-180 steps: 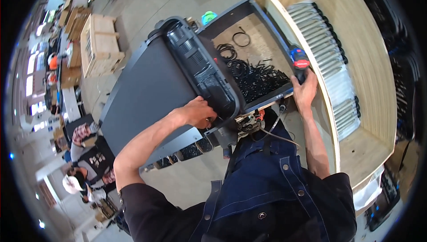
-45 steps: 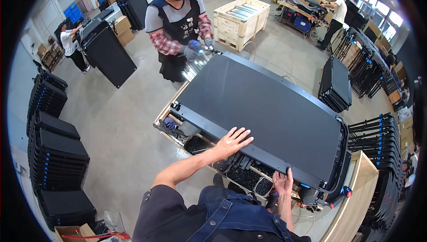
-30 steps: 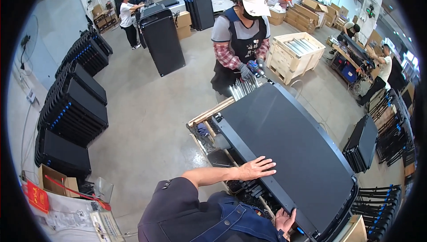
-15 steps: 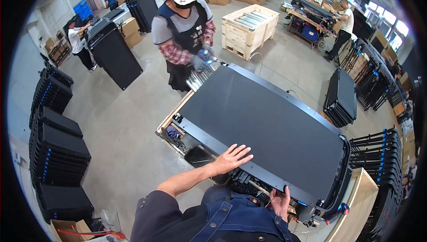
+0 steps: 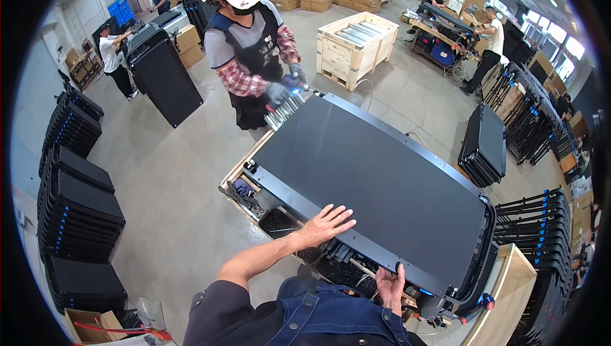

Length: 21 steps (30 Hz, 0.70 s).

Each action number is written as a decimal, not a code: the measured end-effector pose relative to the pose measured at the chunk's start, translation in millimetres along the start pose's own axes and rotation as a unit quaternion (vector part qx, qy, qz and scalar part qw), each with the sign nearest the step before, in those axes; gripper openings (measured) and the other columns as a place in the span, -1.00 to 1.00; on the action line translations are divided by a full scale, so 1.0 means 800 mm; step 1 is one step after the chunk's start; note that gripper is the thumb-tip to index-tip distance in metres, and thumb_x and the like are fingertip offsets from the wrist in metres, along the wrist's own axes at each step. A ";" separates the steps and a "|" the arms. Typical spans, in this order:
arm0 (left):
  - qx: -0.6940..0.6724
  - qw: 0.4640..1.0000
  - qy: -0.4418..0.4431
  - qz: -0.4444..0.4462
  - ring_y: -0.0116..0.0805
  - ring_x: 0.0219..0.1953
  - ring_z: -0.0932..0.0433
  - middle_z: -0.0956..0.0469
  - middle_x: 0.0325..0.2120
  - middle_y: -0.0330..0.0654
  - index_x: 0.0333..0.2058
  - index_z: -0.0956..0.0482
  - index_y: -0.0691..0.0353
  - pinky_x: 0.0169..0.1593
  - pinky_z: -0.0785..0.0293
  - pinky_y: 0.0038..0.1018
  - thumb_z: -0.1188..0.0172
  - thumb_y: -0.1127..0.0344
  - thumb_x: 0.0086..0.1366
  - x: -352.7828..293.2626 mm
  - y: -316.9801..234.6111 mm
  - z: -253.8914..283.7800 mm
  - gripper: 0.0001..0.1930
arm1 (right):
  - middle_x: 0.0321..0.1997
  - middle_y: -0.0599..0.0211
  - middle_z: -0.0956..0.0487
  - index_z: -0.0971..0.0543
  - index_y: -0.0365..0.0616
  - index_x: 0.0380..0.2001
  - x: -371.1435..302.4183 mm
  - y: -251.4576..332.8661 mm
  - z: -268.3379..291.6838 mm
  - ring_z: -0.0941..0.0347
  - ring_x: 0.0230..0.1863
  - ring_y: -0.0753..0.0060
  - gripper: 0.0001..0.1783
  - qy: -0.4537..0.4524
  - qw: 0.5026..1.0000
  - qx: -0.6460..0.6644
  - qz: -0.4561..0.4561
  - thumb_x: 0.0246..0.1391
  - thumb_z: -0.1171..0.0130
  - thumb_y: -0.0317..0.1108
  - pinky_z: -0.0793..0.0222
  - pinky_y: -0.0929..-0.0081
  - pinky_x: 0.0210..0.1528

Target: Assembling the base components and frame of treadmills on a factory floor.

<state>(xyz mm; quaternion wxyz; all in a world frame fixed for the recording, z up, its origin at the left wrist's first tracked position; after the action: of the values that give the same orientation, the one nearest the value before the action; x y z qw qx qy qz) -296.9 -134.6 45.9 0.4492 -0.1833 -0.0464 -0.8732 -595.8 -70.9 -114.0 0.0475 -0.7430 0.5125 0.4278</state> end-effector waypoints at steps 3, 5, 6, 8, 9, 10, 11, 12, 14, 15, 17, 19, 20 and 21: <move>0.026 0.999 -0.028 -0.016 -0.04 0.37 -0.35 -0.36 0.34 -0.04 0.35 -0.37 0.02 0.38 -0.28 0.00 -0.16 0.35 0.25 -0.001 -0.001 0.002 -0.36 | -0.03 0.24 -0.67 -0.61 0.00 -0.01 -0.003 0.004 -0.013 -0.61 0.00 0.16 -0.55 0.009 1.000 -0.015 0.012 0.14 -0.42 0.00 -0.63 0.22 0.01; 0.032 0.998 -0.034 -0.039 0.07 0.30 -0.40 -0.41 0.28 0.01 0.31 -0.41 0.07 0.33 -0.31 0.07 -0.14 0.32 0.25 0.003 -0.005 0.024 -0.40 | 0.09 0.19 -0.63 -0.56 -0.01 0.11 -0.014 0.004 -0.021 -0.60 0.05 0.13 -0.51 0.045 0.999 -0.018 0.014 0.23 -0.33 0.00 -0.65 0.29 0.00; 0.033 0.997 -0.038 -0.054 0.10 0.28 -0.41 -0.42 0.27 0.02 0.30 -0.42 0.09 0.31 -0.32 0.10 -0.15 0.32 0.24 0.005 -0.008 0.032 -0.40 | 0.15 0.16 -0.61 -0.53 -0.03 0.16 -0.020 0.008 -0.027 -0.60 0.07 0.10 -0.50 0.067 0.998 -0.016 0.014 0.28 -0.29 -0.01 -0.66 0.31 -0.01; 0.037 0.994 -0.051 -0.086 0.15 0.26 -0.42 -0.44 0.25 0.03 0.28 -0.44 0.11 0.27 -0.36 0.13 -0.18 0.31 0.21 0.019 -0.017 0.068 -0.39 | 0.14 0.09 -0.61 -0.52 -0.16 0.15 -0.069 0.037 -0.051 -0.57 0.18 -0.06 -0.51 0.104 0.992 -0.039 0.053 0.32 -0.24 -0.06 -0.72 0.27 -0.06; 0.027 0.993 -0.042 -0.111 0.11 0.22 -0.47 -0.48 0.21 0.01 0.26 -0.48 0.10 0.25 -0.40 0.08 -0.21 0.30 0.19 0.032 -0.025 0.104 -0.40 | 0.14 0.06 -0.62 -0.52 -0.19 0.14 -0.105 0.063 -0.072 -0.58 0.15 -0.14 -0.51 0.137 0.982 -0.075 0.107 0.32 -0.23 -0.07 -0.72 0.24 -0.05; 0.018 0.989 -0.031 -0.142 0.08 0.18 -0.51 -0.53 0.17 -0.01 0.23 -0.51 0.09 0.24 -0.43 0.03 -0.23 0.29 0.16 0.052 -0.034 0.154 -0.41 | 0.12 0.04 -0.62 -0.50 -0.21 0.15 -0.139 0.091 -0.085 -0.60 0.10 -0.19 -0.50 0.159 0.972 -0.085 0.153 0.32 -0.22 -0.07 -0.72 0.22 -0.04; 0.005 0.985 -0.065 -0.162 0.01 0.10 -0.57 -0.58 0.10 -0.05 0.19 -0.55 0.07 0.19 -0.50 -0.06 -0.25 0.28 0.15 0.068 -0.038 0.210 -0.44 | 0.07 -0.03 -0.64 -0.49 -0.30 0.15 -0.181 0.126 -0.121 -0.63 0.07 -0.20 -0.39 0.180 0.950 -0.144 0.210 0.25 -0.28 -0.02 -0.73 0.18 -0.05; -0.011 0.979 -0.095 -0.182 -0.05 0.02 -0.63 -0.63 0.04 -0.10 0.15 -0.59 0.05 0.13 -0.56 -0.14 -0.27 0.26 0.14 0.089 -0.042 0.268 -0.47 | 0.04 -0.15 -0.63 -0.43 -0.40 0.17 -0.210 0.163 -0.152 -0.67 -0.02 -0.12 -0.23 0.199 0.922 -0.228 0.244 0.16 -0.34 0.06 -0.73 0.18 -0.12; 0.001 0.974 -0.104 -0.202 -0.20 -0.16 -0.70 -0.69 -0.09 -0.16 0.04 -0.67 0.05 -0.10 -0.68 -0.31 -0.51 0.29 -0.15 0.162 -0.046 0.370 -0.36 | -0.17 -0.23 -0.67 -0.38 -0.44 0.23 -0.262 0.233 -0.237 -0.70 -0.29 0.03 0.04 0.296 0.826 -0.337 0.341 0.01 -0.36 0.29 -0.70 0.33 -0.24; -0.014 0.979 -0.075 -0.188 -0.18 -0.17 -0.70 -0.70 -0.12 -0.13 0.01 -0.68 0.13 -0.10 -0.67 -0.31 -0.58 0.33 -0.28 0.205 -0.041 0.406 -0.29 | -0.14 -0.24 -0.66 -0.39 -0.46 0.22 -0.283 0.264 -0.279 -0.69 -0.25 0.03 -0.01 0.256 0.829 -0.281 0.410 0.06 -0.34 0.25 -0.70 0.32 -0.22; -0.051 0.976 -0.107 -0.183 -0.10 -0.17 -0.69 -0.70 -0.16 -0.05 0.02 -0.64 0.26 -0.09 -0.63 -0.31 -0.58 0.38 -0.17 0.285 -0.023 0.450 -0.34 | -0.04 -0.23 -0.62 -0.41 -0.45 0.20 -0.286 0.288 -0.331 -0.68 -0.14 0.00 -0.15 0.273 0.827 -0.226 0.436 0.19 -0.27 0.15 -0.69 0.25 -0.14; -0.043 0.985 -0.105 -0.127 -0.08 -0.09 -0.68 -0.68 -0.14 -0.03 0.05 -0.61 0.27 0.04 -0.55 -0.33 -0.53 0.36 -0.02 0.338 0.007 0.449 -0.42 | 0.11 -0.13 -0.58 -0.44 -0.38 0.19 -0.232 0.255 -0.325 -0.66 -0.05 -0.02 -0.29 0.380 0.854 -0.227 0.273 0.29 -0.19 0.08 -0.64 0.17 0.01; -0.055 0.993 -0.075 -0.078 -0.04 -0.04 -0.66 -0.66 -0.09 0.00 0.09 -0.59 0.28 0.11 -0.50 -0.31 -0.48 0.27 0.09 0.365 0.022 0.436 -0.44 | 0.17 -0.06 -0.56 -0.45 -0.33 0.19 -0.178 0.201 -0.283 -0.66 -0.02 -0.02 -0.33 0.399 0.877 -0.220 0.153 0.32 -0.16 0.08 -0.61 0.13 0.08; -0.057 0.994 -0.066 -0.070 -0.03 0.00 -0.64 -0.65 -0.07 0.02 0.10 -0.57 0.28 0.14 -0.47 -0.30 -0.41 0.21 0.16 0.390 0.027 0.420 -0.46 | 0.21 0.01 -0.54 -0.45 -0.28 0.20 -0.101 0.149 -0.211 -0.63 0.04 -0.01 -0.36 0.298 0.934 -0.183 0.071 0.37 -0.09 0.08 -0.57 0.10 0.14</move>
<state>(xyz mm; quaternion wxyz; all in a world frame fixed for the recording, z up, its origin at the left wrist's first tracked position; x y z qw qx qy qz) -351.4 -304.3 468.7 0.3714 -0.2619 -0.0390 -0.8899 -601.4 -154.7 91.4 -0.2749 -0.7938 0.4673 0.2757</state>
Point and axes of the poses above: each hand's wrist, its own x-axis towards the middle knuckle, its own z-axis out of the back of the hand, y = z × x, the point moved 10 cm from there along x, towards the middle knuckle
